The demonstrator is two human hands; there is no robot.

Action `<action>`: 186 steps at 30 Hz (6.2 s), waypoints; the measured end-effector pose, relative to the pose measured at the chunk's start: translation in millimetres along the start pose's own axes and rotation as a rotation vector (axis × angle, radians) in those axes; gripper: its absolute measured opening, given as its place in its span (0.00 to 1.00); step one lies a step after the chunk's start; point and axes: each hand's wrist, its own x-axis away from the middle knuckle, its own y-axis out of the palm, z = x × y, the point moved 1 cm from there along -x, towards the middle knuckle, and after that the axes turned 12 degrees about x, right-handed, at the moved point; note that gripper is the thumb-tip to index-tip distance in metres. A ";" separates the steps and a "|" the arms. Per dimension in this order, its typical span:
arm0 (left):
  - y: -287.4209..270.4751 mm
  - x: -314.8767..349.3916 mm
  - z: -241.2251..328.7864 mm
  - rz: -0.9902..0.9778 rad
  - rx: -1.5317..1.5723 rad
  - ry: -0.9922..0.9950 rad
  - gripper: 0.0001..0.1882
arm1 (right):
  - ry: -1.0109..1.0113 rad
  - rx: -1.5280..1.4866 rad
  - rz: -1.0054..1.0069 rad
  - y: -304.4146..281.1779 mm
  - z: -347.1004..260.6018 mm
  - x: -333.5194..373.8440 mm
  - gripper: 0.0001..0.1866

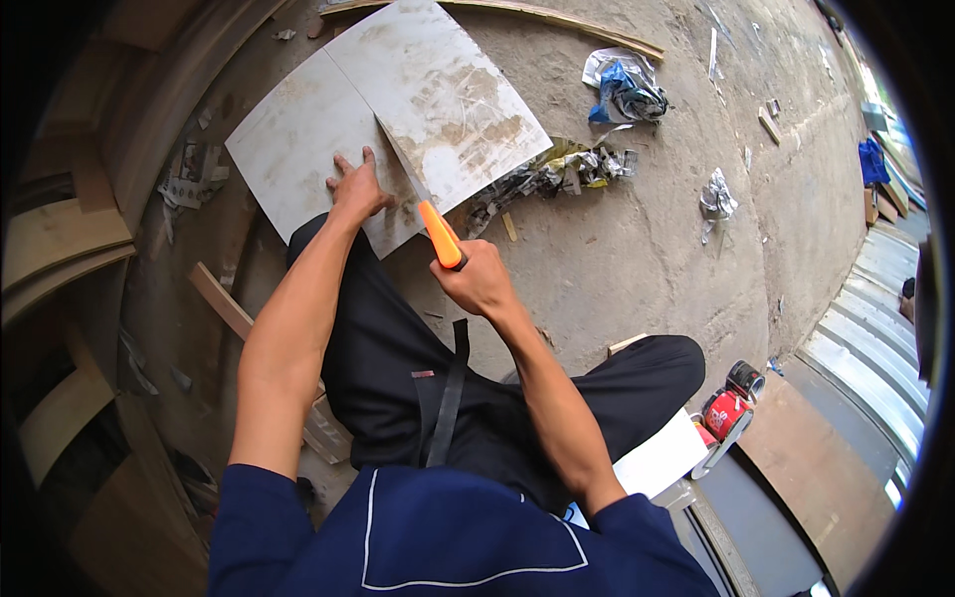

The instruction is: The person uses a hand saw to cut a white ceramic tile placed on the floor. They repeatedly saw along a marked line, adjusting the tile's position as needed, and continue cutting until the tile is split into two pieces.

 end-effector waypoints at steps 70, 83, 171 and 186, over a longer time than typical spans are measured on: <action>-13.3 5.6 -3.0 -0.025 0.000 0.046 0.63 | -0.032 -0.094 0.011 -13.1 28.3 97.9 0.12; -15.0 7.9 -8.7 -0.001 0.039 0.078 0.63 | 0.072 -0.050 -0.027 -19.9 10.7 89.2 0.11; -13.7 8.4 9.5 -0.033 0.069 0.043 0.63 | -0.047 0.007 0.090 7.0 23.9 15.3 0.12; -18.5 8.4 -1.7 -0.010 0.089 -0.017 0.62 | -0.058 0.030 -0.028 -6.8 37.9 64.0 0.13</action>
